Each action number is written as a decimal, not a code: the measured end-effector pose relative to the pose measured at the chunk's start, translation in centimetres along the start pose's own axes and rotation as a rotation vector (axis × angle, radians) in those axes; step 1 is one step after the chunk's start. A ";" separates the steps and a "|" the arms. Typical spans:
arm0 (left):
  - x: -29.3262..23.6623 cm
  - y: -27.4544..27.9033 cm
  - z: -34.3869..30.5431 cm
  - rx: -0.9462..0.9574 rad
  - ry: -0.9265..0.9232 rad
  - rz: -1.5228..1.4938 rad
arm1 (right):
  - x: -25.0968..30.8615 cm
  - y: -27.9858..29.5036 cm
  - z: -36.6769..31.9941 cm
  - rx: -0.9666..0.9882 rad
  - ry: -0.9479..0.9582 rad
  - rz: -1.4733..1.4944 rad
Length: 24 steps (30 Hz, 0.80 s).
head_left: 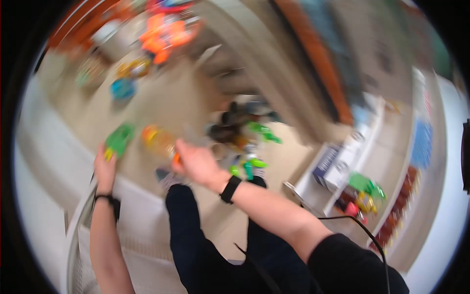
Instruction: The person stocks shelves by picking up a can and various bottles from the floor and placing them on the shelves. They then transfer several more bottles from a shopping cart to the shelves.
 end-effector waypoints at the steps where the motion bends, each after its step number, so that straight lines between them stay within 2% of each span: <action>1: 1.4 -0.2 -1.1 -0.002 -0.016 -0.002 | -0.2 2.6 -2.4 -0.044 -0.003 0.019; 3: 1.4 0.7 -4.4 0.032 -0.051 0.036 | -0.9 8.1 -8.2 -0.130 -0.054 0.062; 4: 0.3 1.4 -6.2 0.119 -0.003 0.016 | -1.0 11.0 -11.1 -0.168 -0.087 0.096; 5: -2.0 2.7 -8.6 0.109 -0.061 0.031 | -1.6 13.4 -14.1 -0.241 -0.094 0.144; 7: -3.4 4.8 -11.9 0.130 -0.042 0.183 | -2.2 19.2 -19.7 -0.361 -0.176 0.174; 8: -2.6 4.8 -13.4 0.094 -0.036 0.148 | -3.1 22.1 -23.0 -0.430 -0.233 0.194; 11: -7.1 7.0 -19.0 -0.003 -0.045 0.144 | -7.4 28.6 -32.9 -0.588 -0.345 0.183; 12: -9.0 7.6 -20.5 -0.028 -0.061 0.118 | -9.0 30.6 -35.9 -0.649 -0.379 0.181; 14: -16.4 9.6 -24.8 0.040 0.024 0.206 | -11.9 35.5 -41.5 -0.731 -0.439 0.156; 16: -19.0 9.3 -26.4 0.009 -0.093 0.205 | -15.6 39.2 -46.0 -0.768 -0.522 0.153; 18: -22.2 9.3 -27.4 -0.008 -0.110 0.270 | -18.4 42.9 -49.8 -0.840 -0.533 0.149; 20: -24.9 8.8 -28.0 0.118 -0.082 0.099 | -20.1 45.2 -53.6 -0.887 -0.550 0.139; 21: -28.3 8.8 -29.5 0.098 -0.234 0.186 | -20.9 46.4 -55.2 -0.927 -0.572 0.130; 22: -32.4 9.1 -31.1 0.070 -0.249 0.192 | -21.5 47.4 -56.4 -0.966 -0.595 0.125; 24: -41.0 8.5 -34.6 0.185 -0.364 0.359 | -22.1 48.5 -58.8 -1.017 -0.617 0.142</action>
Point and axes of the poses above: each hand's wrist, its own z-axis towards the middle knuckle, its own y-axis out of the back of the hand, x = y × z, the point moved 5 cm from there along z, towards the middle knuckle, and after that the axes turned 2 degrees about -x, right-handed, at the moved point
